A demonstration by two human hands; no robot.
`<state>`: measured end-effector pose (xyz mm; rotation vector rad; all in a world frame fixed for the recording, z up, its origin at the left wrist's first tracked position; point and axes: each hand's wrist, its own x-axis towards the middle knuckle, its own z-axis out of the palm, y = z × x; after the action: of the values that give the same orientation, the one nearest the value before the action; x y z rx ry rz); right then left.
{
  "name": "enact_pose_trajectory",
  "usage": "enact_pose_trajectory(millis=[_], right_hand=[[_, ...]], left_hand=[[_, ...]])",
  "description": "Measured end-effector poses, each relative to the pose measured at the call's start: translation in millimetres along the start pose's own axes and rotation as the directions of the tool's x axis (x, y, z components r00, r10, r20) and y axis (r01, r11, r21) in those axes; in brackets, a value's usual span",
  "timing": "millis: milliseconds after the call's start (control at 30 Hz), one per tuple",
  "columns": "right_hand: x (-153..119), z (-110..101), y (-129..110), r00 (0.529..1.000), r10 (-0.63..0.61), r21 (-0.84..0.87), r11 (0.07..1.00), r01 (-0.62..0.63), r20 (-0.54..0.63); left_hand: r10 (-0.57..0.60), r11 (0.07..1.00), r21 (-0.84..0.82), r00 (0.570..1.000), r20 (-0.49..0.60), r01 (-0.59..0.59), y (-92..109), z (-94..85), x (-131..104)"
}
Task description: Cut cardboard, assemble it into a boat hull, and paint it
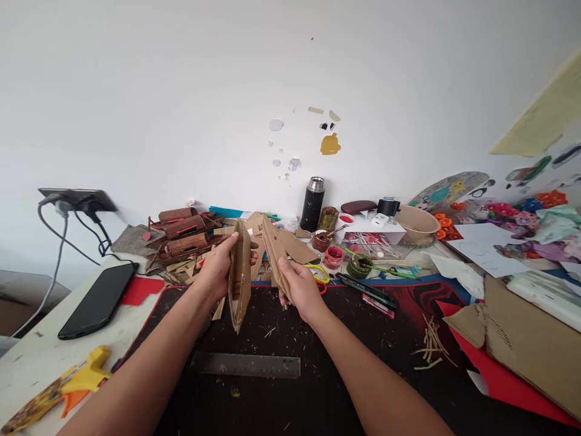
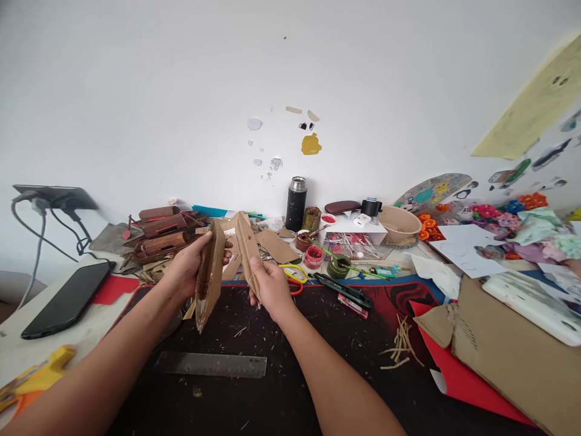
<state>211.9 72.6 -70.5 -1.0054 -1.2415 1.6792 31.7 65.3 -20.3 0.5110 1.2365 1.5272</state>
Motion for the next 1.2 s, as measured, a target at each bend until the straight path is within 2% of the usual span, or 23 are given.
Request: enact_pose_trajectory(millis=[133,233,400,500,667,800,867,1033,1100,1200], right_hand=[[1,-1,-1,1.000,-0.018,0.016,1.000,0.019,-0.017],[1,-1,-2,0.999,-0.036,0.035,0.999,0.037,-0.037],[2,-1,-3,0.996,-0.061,0.074,0.995,0.066,-0.069],[3,-1,-4,0.993,-0.073,0.102,0.991,0.082,-0.089],[4,-1,-4,0.991,-0.097,0.101,0.989,0.106,-0.090],[6,-2,-2,0.993,-0.091,0.064,0.993,0.096,-0.072],[6,-2,-1,0.993,-0.091,0.052,0.994,0.095,-0.070],[6,-2,-4,0.986,-0.109,0.077,0.990,0.119,-0.124],[6,-3,-7,0.980,-0.103,0.106,0.987,0.122,-0.171],[8,-4,-11,0.969,-0.084,0.177,0.976,0.127,-0.232]], left_hand=[[-0.007,0.986,0.166,0.996,0.083,-0.007,1,2.9,-11],[-0.038,0.958,0.287,0.982,0.184,-0.017,1,4.9,-17],[-0.073,0.897,0.433,0.933,0.352,-0.093,-1,0.6,-19],[-0.126,0.821,0.550,0.893,0.432,-0.150,0,-0.9,-21],[-0.240,0.681,0.700,0.836,0.493,-0.217,1,2.0,-29],[-0.237,0.625,0.741,0.843,0.482,-0.247,4,3.4,-32],[-0.263,0.628,0.744,0.838,0.479,-0.228,6,3.5,-33],[-0.334,0.710,0.687,0.786,0.520,-0.153,15,-1.6,-33],[-0.338,0.739,0.665,0.797,0.501,-0.104,18,-6.5,-33],[-0.313,0.783,0.621,0.846,0.431,-0.027,21,-13.3,-31]])
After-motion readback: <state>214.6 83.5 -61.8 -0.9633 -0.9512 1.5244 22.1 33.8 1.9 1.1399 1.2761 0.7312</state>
